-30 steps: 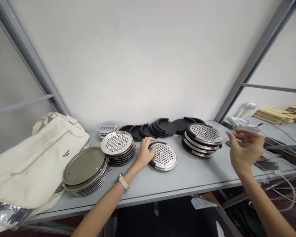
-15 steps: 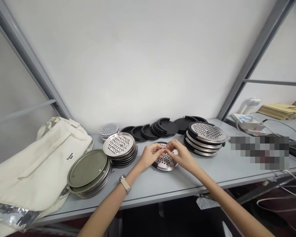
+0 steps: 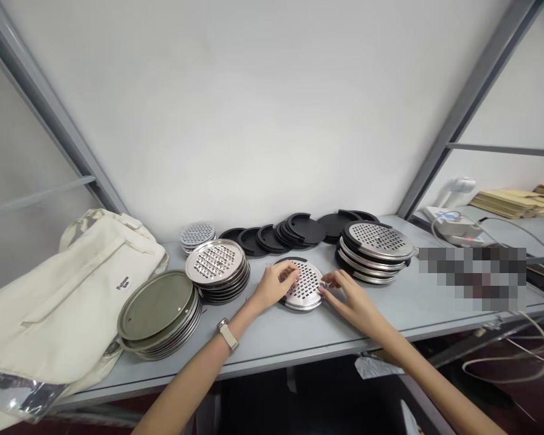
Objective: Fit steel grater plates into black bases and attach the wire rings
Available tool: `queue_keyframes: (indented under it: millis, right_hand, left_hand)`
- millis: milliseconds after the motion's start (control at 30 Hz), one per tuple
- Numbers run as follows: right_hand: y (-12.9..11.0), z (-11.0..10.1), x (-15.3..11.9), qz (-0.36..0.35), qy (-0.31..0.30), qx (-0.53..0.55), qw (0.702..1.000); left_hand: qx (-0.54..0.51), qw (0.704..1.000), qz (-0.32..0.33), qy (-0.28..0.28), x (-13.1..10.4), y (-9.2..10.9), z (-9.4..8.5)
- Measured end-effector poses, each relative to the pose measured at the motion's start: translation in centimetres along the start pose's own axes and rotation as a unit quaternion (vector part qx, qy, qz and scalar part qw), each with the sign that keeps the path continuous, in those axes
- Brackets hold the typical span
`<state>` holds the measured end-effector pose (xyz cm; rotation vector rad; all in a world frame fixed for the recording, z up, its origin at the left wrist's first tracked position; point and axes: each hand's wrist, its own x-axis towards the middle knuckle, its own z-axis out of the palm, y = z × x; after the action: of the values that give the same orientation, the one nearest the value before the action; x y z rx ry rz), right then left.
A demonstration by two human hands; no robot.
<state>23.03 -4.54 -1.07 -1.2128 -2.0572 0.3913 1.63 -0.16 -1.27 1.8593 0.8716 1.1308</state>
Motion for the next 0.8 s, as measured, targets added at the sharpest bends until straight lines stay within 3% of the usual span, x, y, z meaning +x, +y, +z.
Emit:
queue_keyframes:
  millis: [133,300,500,800]
  right_hand:
    - [1.0,1.0,-0.7,0.036,-0.004,0.059,0.998]
    - [2.8,0.1,-2.3,0.073,0.043,0.054,0.995]
    - [3.8,-1.4,-3.6,0.134,-0.031,0.037,0.990]
    - [2.3,-3.2,-1.6,0.148,-0.164,-0.008,0.975]
  left_hand:
    - [0.021,1.000,0.005,-0.005,-0.1,0.1,0.0]
    - [0.040,0.999,0.014,-0.005,-0.2,0.4,-0.1]
    - [0.049,0.998,0.022,-0.013,-0.2,0.5,-0.1]
    - [0.063,0.998,0.029,-0.010,-0.3,0.5,-0.1]
